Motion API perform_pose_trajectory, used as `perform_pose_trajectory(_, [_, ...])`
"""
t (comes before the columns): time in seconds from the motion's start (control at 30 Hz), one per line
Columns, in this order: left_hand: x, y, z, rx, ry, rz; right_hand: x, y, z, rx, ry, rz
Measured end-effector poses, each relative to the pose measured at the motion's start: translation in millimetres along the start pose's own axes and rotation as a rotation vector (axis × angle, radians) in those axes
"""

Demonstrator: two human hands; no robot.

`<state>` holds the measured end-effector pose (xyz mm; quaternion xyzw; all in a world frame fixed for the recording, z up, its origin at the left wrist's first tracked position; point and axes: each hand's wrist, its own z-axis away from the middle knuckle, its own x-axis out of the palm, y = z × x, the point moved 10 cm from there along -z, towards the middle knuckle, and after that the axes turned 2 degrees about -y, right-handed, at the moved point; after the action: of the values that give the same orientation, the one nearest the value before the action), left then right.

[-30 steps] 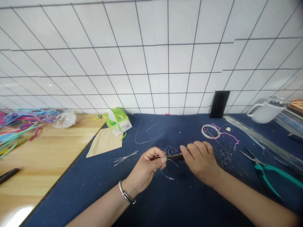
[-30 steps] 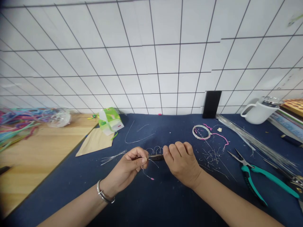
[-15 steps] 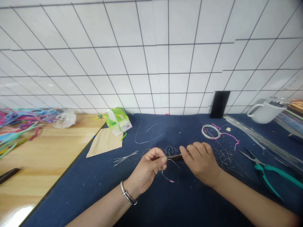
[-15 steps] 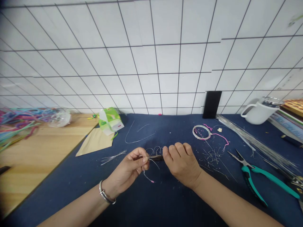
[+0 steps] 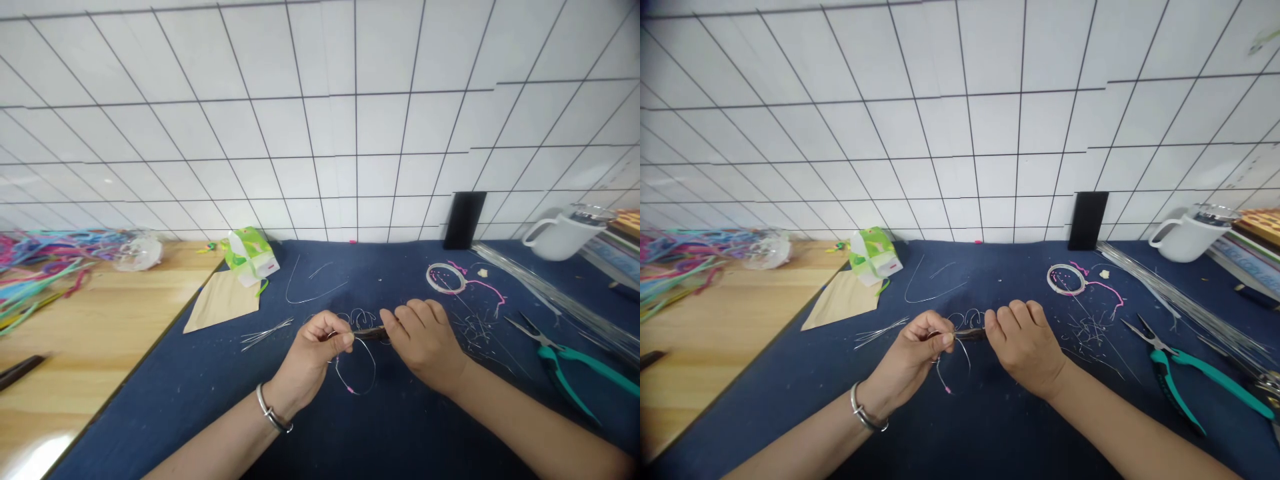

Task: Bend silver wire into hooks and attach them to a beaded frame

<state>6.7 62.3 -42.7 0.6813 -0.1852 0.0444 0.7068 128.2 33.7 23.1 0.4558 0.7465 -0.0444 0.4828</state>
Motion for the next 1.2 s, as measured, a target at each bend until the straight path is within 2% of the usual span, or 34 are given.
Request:
perform_pose_trajectory(0.43, [2.1,10.5,-0.3,0.091,-0.004,0.002,1.8,0.5,-0.8,0.014,-0.009,-0.042])
perform_pose_trajectory(0.97, [-3.7,11.2,-1.7,0.117,0.055,0.02,-2.0,3.3,-1.9,0.056,0.007,-0.057])
perform_pose_trajectory(1.1, [-2.2,9.4,-2.6,0.09,0.014,0.032,0.8,8.0,-2.0,0.094,-0.007,-0.124])
perform_pose_trajectory(1.2, [-5.9,12.0,-2.9,0.113,0.013,-0.006,17.0,23.2,-1.7,0.231,-0.127,-0.337])
